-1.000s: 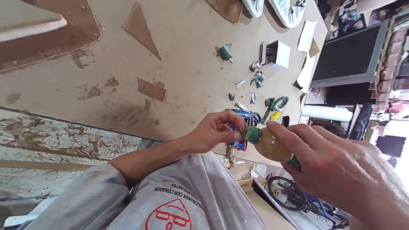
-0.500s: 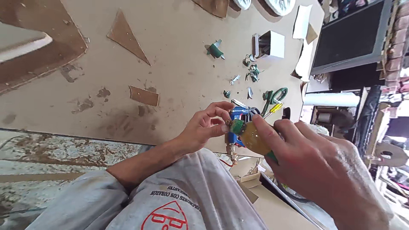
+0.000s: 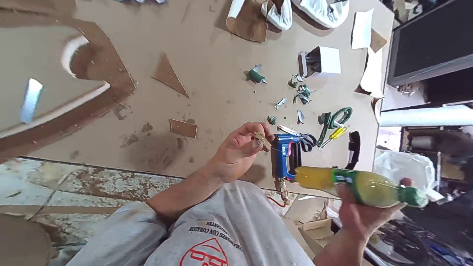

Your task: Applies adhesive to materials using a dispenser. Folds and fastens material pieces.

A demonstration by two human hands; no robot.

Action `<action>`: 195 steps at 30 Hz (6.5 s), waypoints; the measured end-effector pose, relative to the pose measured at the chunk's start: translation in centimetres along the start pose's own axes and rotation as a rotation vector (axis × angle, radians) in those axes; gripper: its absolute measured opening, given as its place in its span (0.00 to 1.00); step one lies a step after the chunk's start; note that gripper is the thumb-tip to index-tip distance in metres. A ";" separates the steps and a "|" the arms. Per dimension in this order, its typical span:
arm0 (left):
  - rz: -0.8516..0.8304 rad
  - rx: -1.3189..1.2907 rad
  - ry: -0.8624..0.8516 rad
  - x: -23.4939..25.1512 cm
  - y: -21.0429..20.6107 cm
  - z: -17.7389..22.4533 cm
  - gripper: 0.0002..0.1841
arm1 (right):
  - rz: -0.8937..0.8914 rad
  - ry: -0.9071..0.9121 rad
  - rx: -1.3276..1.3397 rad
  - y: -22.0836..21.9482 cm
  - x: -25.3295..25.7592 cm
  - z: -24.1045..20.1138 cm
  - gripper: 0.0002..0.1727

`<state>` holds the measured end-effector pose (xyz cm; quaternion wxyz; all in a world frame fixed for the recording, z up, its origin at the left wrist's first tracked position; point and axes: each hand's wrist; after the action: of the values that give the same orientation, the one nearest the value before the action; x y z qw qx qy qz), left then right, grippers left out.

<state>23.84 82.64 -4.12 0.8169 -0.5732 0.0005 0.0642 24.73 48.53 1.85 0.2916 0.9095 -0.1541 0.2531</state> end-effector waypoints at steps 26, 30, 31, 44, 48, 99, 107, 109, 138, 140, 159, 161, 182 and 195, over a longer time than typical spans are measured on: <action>-0.021 0.208 0.182 -0.7 -3.1 -4.2 0.08 | 0.013 0.239 0.074 -3.3 -4.0 -4.7 0.36; -0.075 0.226 0.196 -1.1 -4.0 -4.2 0.08 | -0.224 0.397 0.154 -8.7 -2.0 -6.8 0.41; -0.083 0.217 0.187 -1.1 -4.0 -4.2 0.08 | -0.245 0.418 0.157 -9.3 -1.7 -6.7 0.41; -0.089 0.213 0.165 -1.7 -3.8 -4.3 0.09 | -0.311 0.429 0.272 -9.1 -0.7 -5.8 0.43; -0.017 0.185 0.149 -1.7 -3.7 -3.7 0.09 | -0.336 0.451 0.272 -8.5 -3.2 -4.2 0.41; 0.512 1.492 -0.660 -8.3 17.9 22.6 0.22 | -0.597 0.242 -0.011 -31.3 -12.7 -13.5 0.10; 0.254 1.625 -0.551 -6.2 19.9 18.2 0.22 | -0.654 0.335 -0.195 -35.7 -13.8 -11.2 0.11; 0.157 1.603 -0.574 -5.5 20.0 17.4 0.23 | -0.611 0.235 -0.131 -35.2 -13.9 -11.2 0.11; 0.290 1.438 -0.628 -3.7 22.5 17.8 0.29 | -0.560 0.163 -0.251 -36.8 -16.8 -12.3 0.10; 0.279 1.447 -0.583 -4.0 22.2 17.3 0.28 | -0.554 0.185 -0.277 -37.1 -16.9 -12.2 0.10; -0.170 1.674 -0.452 -4.0 21.0 16.1 0.29 | -0.610 0.211 -0.334 -37.3 -17.2 -12.1 0.10; -0.215 1.732 -0.484 -4.0 20.9 16.2 0.30 | -0.608 0.205 -0.323 -37.3 -17.2 -12.1 0.09; -0.254 1.705 -0.482 -4.9 21.9 16.1 0.34 | -0.734 -0.108 -0.349 -37.7 -14.6 -12.5 0.33; 0.102 1.859 -0.512 -4.4 21.2 18.2 0.28 | -0.883 -0.035 -0.386 -38.5 -12.4 -13.1 0.35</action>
<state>15.90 106.30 -17.40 0.9159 0.3348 -0.1022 0.1966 26.10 88.31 -13.21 0.5320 0.8214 0.1978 0.0565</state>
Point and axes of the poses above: each hand's wrist, its own x-axis towards the middle knuckle, its own y-axis out of the back of the hand, z = x × y, and after that the axes turned 14 degrees about z, right-handed
